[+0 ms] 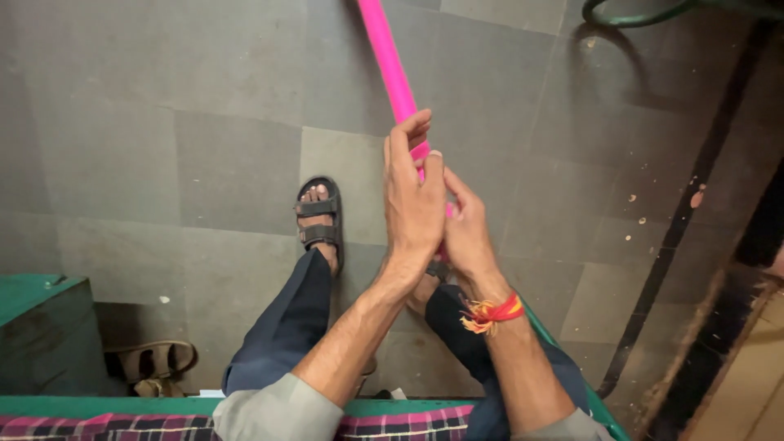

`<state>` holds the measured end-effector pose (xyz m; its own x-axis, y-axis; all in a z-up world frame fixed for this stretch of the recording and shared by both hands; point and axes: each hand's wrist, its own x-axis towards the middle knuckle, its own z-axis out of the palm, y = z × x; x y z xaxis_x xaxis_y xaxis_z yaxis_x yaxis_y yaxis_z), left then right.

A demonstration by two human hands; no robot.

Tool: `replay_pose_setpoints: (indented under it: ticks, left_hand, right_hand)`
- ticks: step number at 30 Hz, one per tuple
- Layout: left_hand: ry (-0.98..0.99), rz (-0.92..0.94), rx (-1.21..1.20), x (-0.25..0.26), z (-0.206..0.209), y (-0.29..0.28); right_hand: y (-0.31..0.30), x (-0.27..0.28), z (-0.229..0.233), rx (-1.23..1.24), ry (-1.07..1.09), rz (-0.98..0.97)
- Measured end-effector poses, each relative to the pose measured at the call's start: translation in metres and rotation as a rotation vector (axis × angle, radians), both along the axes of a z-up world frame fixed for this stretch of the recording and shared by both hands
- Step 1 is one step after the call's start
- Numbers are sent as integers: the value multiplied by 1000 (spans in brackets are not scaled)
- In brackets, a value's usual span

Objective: Holding and carrying a broom while walking through a dormitory room.

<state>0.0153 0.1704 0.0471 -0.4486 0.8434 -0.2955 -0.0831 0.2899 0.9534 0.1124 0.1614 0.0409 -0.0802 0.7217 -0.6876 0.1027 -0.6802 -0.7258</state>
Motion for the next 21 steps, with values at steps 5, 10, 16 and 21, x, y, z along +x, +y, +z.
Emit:
replay_pose_setpoints:
  ticks: [5, 10, 16, 21]
  left_hand:
    - [-56, 45, -66, -7, 14, 5]
    - [-18, 16, -64, -1, 1, 1]
    - [-11, 18, -96, -2, 5, 1]
    - [108, -58, -49, -3, 22, 1]
  right_hand:
    - [8, -1, 12, 34, 123, -49]
    - [8, 8, 4, 61, 74, -131]
    - [-13, 16, -47, 167, -43, -41]
    - [-14, 17, -44, -66, -36, 57]
